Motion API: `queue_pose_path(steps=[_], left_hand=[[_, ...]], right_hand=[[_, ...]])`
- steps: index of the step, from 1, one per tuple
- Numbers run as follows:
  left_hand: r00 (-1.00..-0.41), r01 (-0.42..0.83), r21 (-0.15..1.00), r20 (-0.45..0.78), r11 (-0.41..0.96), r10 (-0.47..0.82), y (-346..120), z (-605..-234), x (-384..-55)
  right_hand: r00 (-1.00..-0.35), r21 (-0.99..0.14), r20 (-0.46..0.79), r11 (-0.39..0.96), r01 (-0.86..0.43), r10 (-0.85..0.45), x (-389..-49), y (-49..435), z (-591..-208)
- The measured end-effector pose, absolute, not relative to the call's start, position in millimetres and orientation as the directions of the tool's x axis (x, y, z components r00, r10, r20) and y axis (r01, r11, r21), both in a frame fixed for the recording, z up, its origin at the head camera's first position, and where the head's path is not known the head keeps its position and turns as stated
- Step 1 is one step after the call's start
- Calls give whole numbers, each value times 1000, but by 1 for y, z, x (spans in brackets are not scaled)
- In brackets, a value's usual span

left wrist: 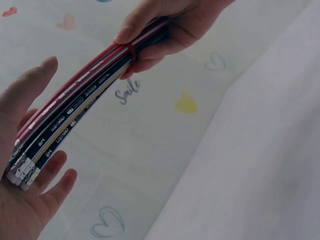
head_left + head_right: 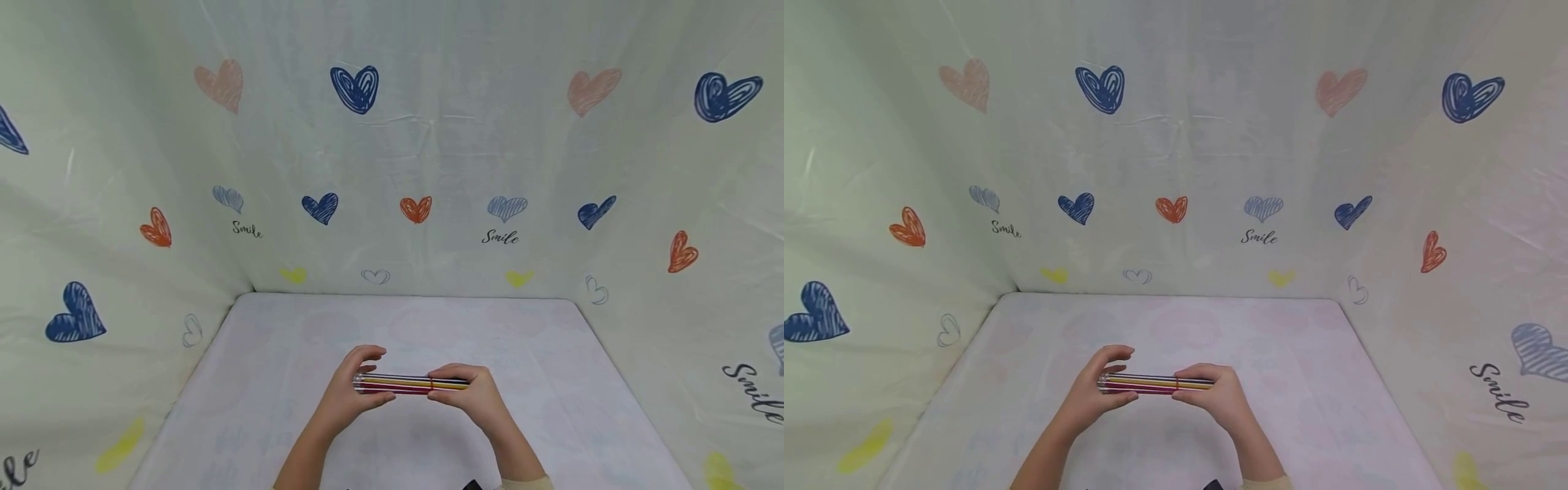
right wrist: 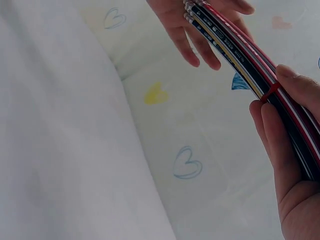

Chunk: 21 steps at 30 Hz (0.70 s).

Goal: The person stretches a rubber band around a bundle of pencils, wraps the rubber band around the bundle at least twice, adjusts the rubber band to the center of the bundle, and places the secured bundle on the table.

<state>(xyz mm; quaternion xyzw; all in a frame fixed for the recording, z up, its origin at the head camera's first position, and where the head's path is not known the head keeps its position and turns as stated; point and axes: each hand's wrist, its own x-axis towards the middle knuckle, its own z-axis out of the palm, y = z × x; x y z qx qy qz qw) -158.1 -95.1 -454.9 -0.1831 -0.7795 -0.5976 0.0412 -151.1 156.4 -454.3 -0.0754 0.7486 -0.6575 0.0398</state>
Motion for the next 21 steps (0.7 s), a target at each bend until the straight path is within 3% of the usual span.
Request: queue_pose_path(steps=[10,21], left_hand=[[-902,413,845,328,340,282,-95,-459,-159],[-922,314,852,168,420,348,-97,-456,-156]], right_hand=[[-985,-994,27,99,-44,-172,-152,149,-456],[-965,-982,50,166,-95,-257,-155,155,-457]])
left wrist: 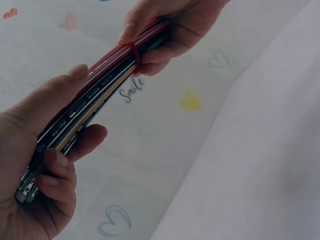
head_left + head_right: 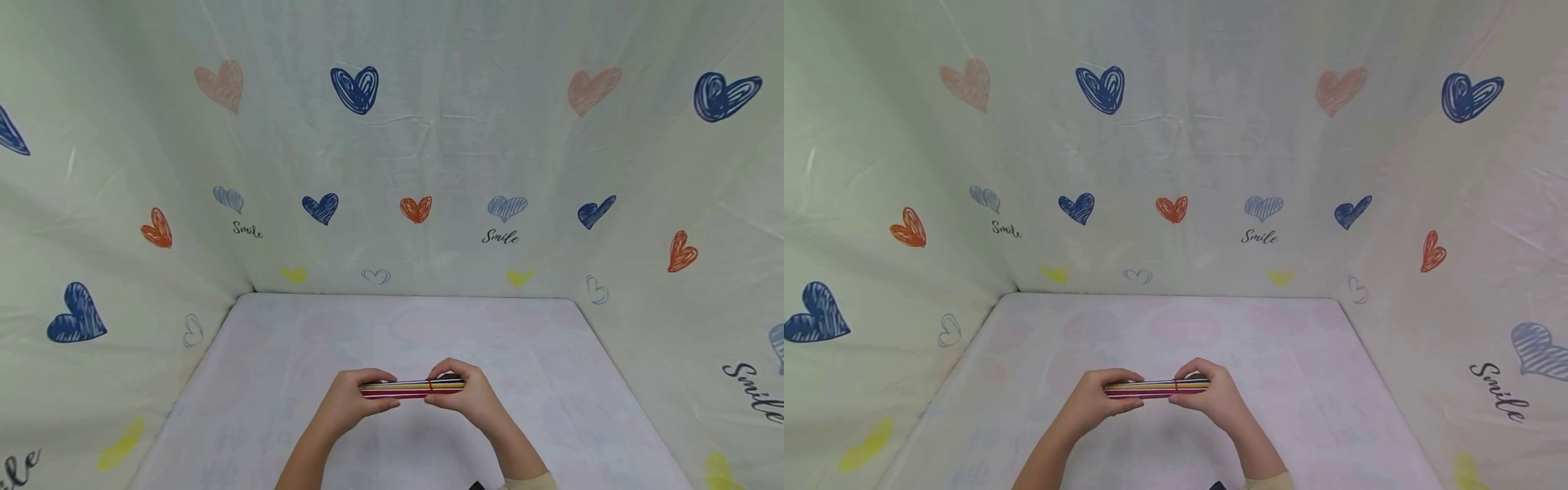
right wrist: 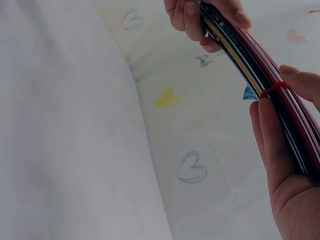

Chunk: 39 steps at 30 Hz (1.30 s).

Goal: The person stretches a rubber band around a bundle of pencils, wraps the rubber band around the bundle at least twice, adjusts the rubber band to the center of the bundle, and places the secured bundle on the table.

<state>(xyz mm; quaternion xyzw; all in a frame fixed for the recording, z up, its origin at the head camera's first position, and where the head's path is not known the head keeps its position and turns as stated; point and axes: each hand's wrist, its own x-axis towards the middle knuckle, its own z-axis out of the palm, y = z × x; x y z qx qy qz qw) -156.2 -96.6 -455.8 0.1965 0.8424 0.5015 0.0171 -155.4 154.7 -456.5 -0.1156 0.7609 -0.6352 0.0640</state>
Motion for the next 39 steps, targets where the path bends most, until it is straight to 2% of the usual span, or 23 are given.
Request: queue_pose_path(steps=[8,15,21,27,39], left_hand=[[-930,307,852,174,425,323,-101,-451,-155],[-934,336,824,227,457,277,-102,-442,-158],[-945,319,827,238,462,225,-103,-439,-159],[-954,296,843,238,448,182,-106,-441,-159],[-962,265,869,206,417,181,-104,-443,-161]], right_hand=[[-886,-957,157,154,-245,-436,-163,163,-445],[-850,-916,91,291,-276,-519,-180,161,-427],[-867,-907,68,332,-260,-494,-184,154,-421],[-896,-901,97,343,-264,-433,-182,146,-425],[-873,-896,84,348,-278,-480,-182,132,-426]])
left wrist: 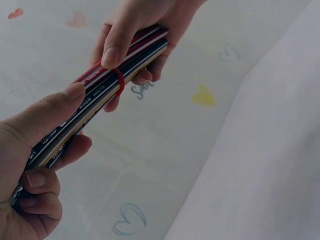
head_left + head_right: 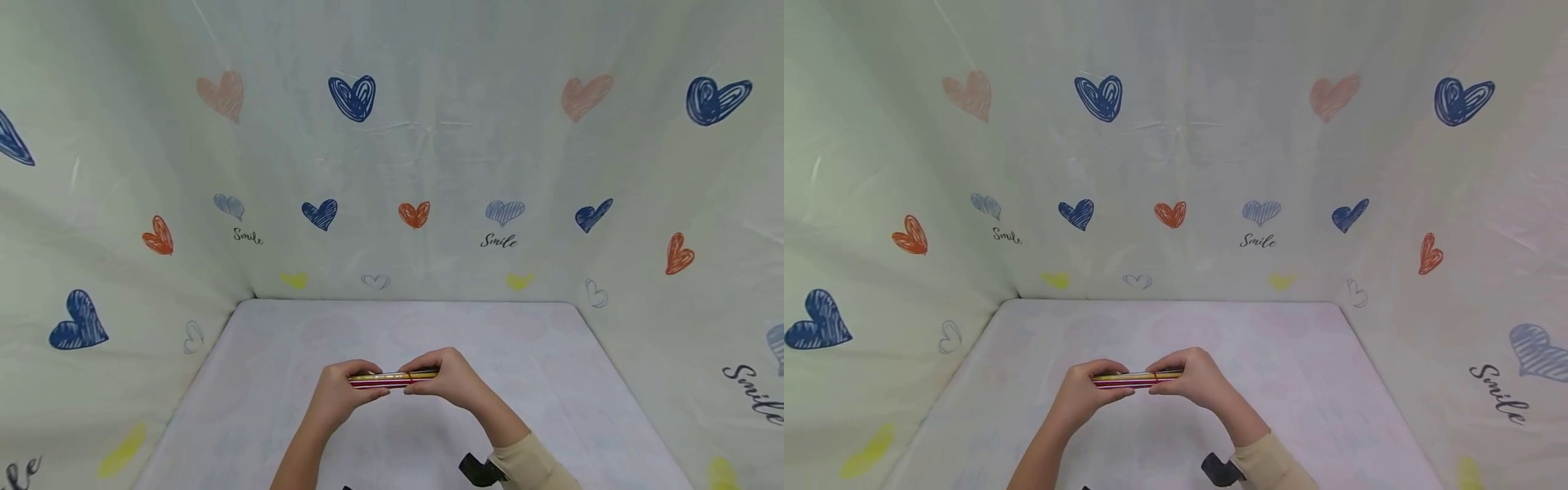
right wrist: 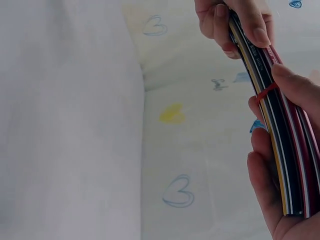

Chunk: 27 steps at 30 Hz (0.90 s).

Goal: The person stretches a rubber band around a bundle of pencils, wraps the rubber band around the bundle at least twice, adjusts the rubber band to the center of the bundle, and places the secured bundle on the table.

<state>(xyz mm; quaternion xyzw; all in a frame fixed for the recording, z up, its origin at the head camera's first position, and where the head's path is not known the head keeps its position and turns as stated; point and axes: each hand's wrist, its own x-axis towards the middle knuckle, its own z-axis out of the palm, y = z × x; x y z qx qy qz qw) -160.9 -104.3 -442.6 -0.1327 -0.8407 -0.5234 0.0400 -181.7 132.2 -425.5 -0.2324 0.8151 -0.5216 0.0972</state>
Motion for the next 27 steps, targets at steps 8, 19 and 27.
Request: queue_pose_path(steps=[8,19,27], left_hand=[[-941,331,819,245,469,235,-107,-445,-160],[-910,414,771,330,485,251,-101,-450,-159],[-889,458,722,382,519,253,-97,-451,-158]], right_hand=[[-826,-870,65,373,-322,-560,-182,140,-426],[-820,-799,93,449,-399,-565,-179,134,-424],[-832,-763,147,474,-439,-534,-175,132,-426]])
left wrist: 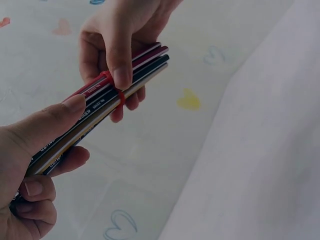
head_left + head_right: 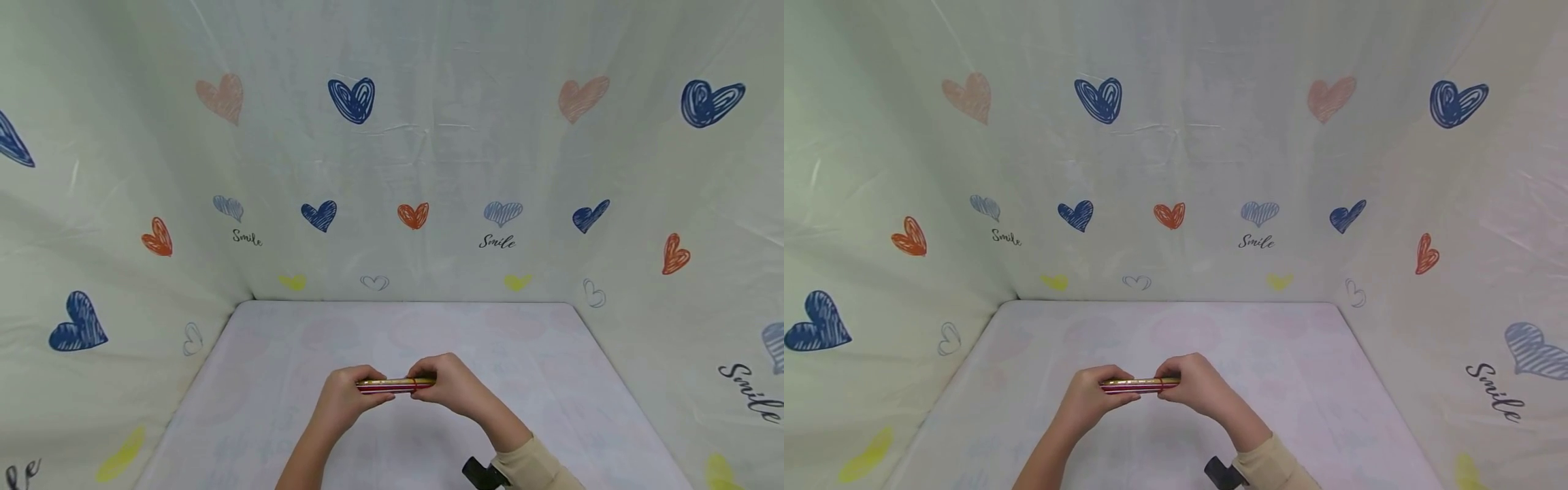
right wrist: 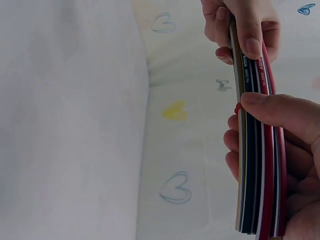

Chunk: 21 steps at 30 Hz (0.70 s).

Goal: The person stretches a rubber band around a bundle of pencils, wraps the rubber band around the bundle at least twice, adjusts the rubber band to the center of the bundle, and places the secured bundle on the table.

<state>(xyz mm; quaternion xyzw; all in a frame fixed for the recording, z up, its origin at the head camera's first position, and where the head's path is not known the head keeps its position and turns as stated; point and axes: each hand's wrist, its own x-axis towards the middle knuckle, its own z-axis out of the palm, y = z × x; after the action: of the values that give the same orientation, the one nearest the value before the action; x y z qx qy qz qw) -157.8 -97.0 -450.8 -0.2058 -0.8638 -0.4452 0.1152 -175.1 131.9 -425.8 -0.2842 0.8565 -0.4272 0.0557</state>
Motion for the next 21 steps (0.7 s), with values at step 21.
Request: queue_pose_path(steps=[21], left_hand=[[-895,444,684,372,579,246,-78,-459,-155]], right_hand=[[-843,-765,167,472,-438,-512,-176,135,-453]])
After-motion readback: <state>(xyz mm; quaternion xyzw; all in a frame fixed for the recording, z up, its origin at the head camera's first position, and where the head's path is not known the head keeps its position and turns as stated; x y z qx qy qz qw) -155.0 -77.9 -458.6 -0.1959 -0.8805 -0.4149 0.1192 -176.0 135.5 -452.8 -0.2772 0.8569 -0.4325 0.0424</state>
